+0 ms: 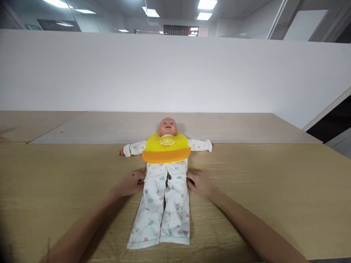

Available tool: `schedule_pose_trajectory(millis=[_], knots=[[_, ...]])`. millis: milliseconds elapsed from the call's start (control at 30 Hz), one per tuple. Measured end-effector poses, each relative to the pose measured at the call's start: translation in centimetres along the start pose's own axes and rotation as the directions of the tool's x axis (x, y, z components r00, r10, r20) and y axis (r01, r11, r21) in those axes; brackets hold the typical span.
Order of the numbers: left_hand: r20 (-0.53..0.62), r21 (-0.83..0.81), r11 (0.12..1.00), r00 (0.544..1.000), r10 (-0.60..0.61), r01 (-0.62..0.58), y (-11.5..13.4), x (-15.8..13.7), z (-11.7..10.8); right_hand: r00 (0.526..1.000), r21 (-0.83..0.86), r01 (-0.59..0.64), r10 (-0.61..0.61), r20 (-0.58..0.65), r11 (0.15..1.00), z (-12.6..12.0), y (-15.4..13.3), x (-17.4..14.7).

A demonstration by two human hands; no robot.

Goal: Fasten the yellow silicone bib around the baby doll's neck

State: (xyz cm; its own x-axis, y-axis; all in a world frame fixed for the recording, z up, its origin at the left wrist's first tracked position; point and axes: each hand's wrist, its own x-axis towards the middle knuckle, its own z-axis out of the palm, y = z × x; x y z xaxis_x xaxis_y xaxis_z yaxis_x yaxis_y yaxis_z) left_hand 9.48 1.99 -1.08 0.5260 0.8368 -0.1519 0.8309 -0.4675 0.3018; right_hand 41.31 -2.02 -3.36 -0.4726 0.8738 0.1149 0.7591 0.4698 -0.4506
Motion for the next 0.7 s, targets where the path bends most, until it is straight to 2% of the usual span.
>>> schedule_pose_trajectory(millis=[200, 300, 400, 467, 533, 633, 700], knots=[[0.027, -0.158, 0.987, 1.000, 0.010, -0.006, -0.1, -0.2, -0.4, 0.999, 0.047, 0.038, -0.037, -0.013, 0.998, -0.1, 0.4, 0.1], [-0.029, -0.290, 0.957, 1.000, -0.008, 0.000, -1.4, 0.0, -0.9, 1.000, 0.111, -0.005, 0.008, -0.023, 0.994, -0.5, 1.5, 0.2], [-0.127, -0.341, 0.937, 0.984, -0.121, 0.071, -3.5, 0.3, -1.2, 0.989, 0.127, -0.084, 0.098, -0.113, 0.988, -1.5, 3.6, 0.3], [-0.206, -0.345, 0.926, 0.951, -0.231, 0.150, -5.0, 0.5, -1.1, 0.975, 0.138, -0.126, 0.148, -0.163, 0.982, -2.3, 5.4, 0.3], [-0.288, -0.357, 0.902, 0.891, -0.352, 0.241, -6.3, 0.6, -0.9, 0.953, 0.151, -0.185, 0.214, -0.215, 0.971, -2.9, 7.2, 0.3], [-0.393, -0.374, 0.860, 0.780, -0.487, 0.348, -7.6, 0.7, -0.6, 0.890, 0.141, -0.287, 0.318, -0.327, 0.948, -3.3, 9.3, 0.4], [-0.434, -0.371, 0.847, 0.735, -0.521, 0.381, -8.1, 0.8, -0.5, 0.846, 0.135, -0.342, 0.367, -0.386, 0.930, -3.3, 10.1, 0.5]])
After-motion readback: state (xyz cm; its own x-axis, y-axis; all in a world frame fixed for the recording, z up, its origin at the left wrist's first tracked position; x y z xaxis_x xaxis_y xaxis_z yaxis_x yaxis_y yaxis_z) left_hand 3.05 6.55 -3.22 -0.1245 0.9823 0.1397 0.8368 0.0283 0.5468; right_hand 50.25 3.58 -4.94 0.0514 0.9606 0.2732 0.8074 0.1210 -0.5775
